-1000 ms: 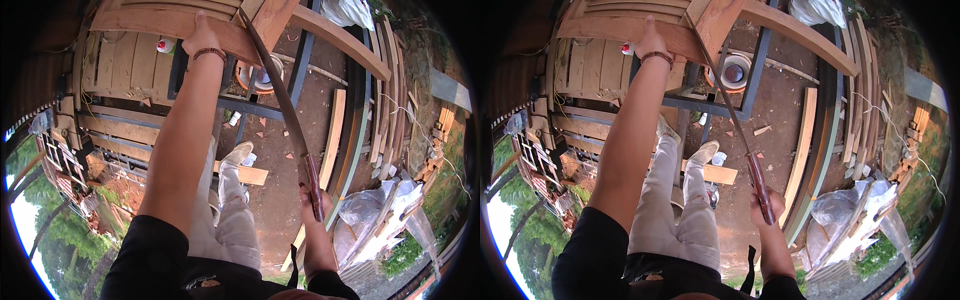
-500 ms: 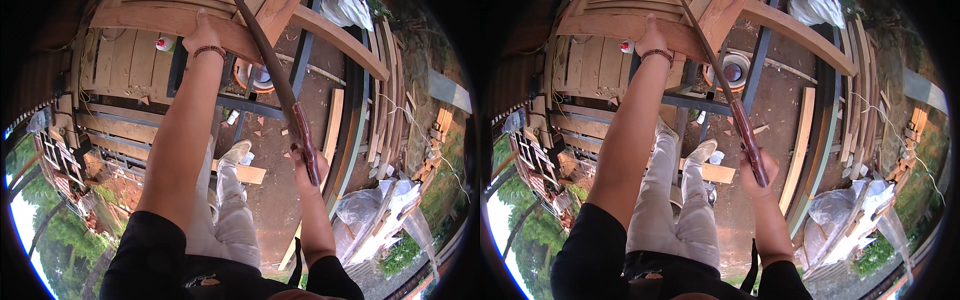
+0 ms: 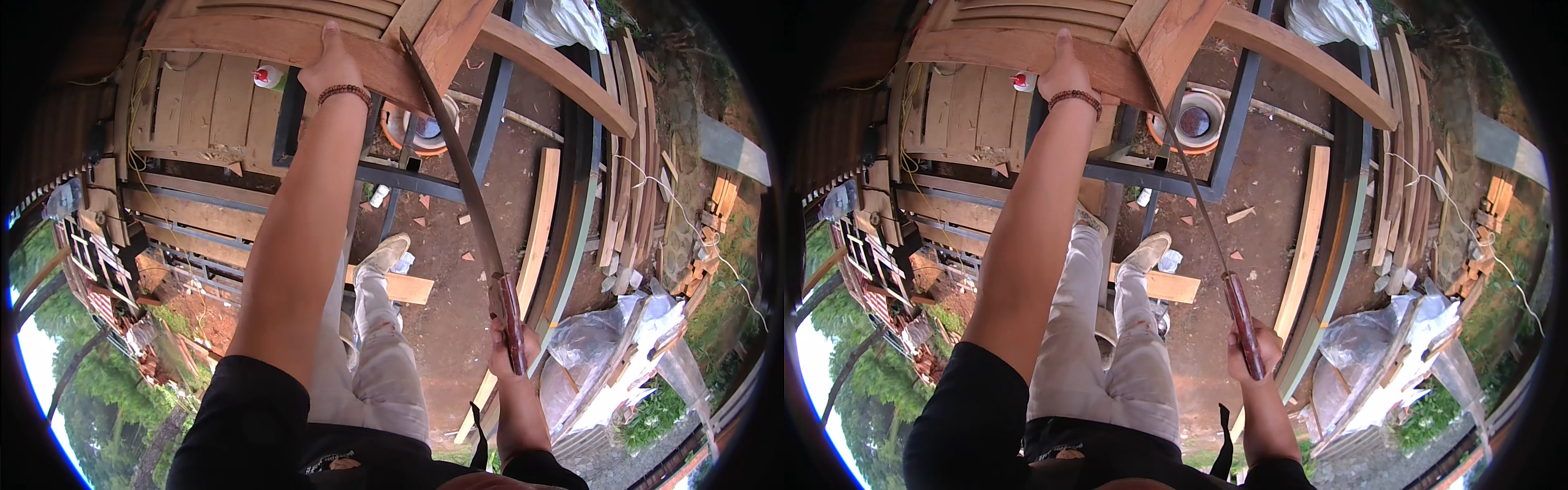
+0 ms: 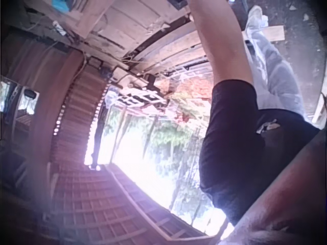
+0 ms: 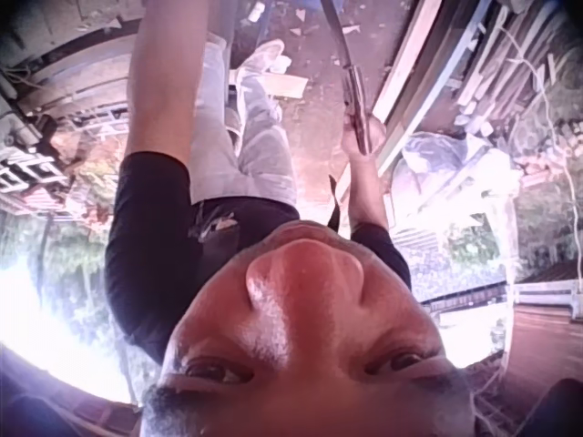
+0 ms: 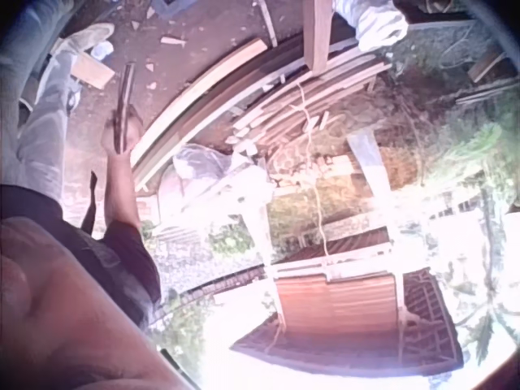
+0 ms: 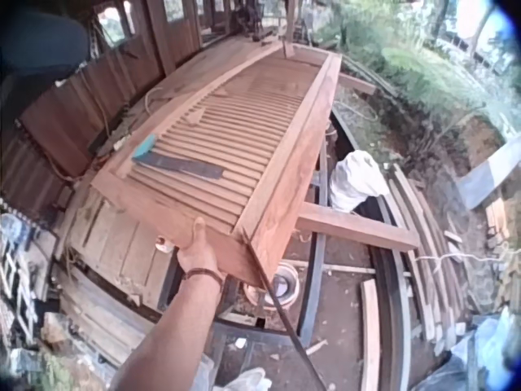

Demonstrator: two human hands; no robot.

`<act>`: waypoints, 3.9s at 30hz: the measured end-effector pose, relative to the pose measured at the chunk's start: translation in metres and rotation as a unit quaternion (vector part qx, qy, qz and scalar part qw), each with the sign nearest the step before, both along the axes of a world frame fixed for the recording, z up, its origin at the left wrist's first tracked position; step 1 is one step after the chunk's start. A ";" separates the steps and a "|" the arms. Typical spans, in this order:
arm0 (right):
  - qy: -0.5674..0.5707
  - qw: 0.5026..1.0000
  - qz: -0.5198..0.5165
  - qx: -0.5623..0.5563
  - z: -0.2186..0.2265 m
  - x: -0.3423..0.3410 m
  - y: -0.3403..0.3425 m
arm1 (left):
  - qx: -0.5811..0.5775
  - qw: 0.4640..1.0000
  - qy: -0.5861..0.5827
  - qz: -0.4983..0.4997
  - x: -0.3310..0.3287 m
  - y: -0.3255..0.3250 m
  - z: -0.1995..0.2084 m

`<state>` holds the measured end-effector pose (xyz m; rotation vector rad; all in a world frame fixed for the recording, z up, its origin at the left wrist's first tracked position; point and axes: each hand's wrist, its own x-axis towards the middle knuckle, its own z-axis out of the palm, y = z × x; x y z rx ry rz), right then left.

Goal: The person assembles a wooden slatted panel by cutting a wooden strip to size, applying glue, and fastening it with a nail gun. They use a hand saw, metal ruler, and glue bottle to prepare and attach the strip to the frame.

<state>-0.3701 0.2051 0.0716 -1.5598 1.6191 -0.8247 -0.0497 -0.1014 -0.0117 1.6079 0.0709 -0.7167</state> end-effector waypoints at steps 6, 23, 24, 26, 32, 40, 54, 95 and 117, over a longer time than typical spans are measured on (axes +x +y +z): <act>-0.051 0.997 -0.015 0.064 -0.003 0.052 -0.080 | 0.009 0.999 0.038 -0.032 -0.008 0.000 0.008; -0.024 0.999 -0.009 0.037 -0.013 0.024 -0.045 | 0.011 0.999 0.026 -0.041 -0.001 0.004 -0.003; -0.029 0.998 -0.007 0.055 -0.014 0.035 -0.064 | -0.010 0.999 0.026 -0.036 -0.001 0.001 -0.002; -0.041 0.995 -0.012 0.090 -0.014 0.049 -0.082 | -0.017 0.999 0.036 -0.036 -0.004 -0.001 0.003; -0.040 0.999 0.009 -0.024 -0.023 0.002 -0.005 | 0.023 0.999 0.021 -0.033 -0.001 0.000 0.006; -0.103 0.994 -0.035 -0.018 -0.023 0.011 -0.002 | 0.026 1.000 0.002 -0.013 -0.005 0.000 0.009; -0.035 0.997 -0.023 0.071 -0.019 0.055 -0.082 | 0.042 0.999 0.003 -0.018 -0.009 -0.002 0.018; -0.063 0.996 -0.019 0.065 -0.016 0.049 -0.083 | -0.012 0.999 0.018 -0.038 -0.006 0.002 0.003; -0.088 0.995 -0.018 0.042 -0.025 0.044 -0.072 | -0.022 0.999 0.034 -0.026 0.003 -0.003 0.003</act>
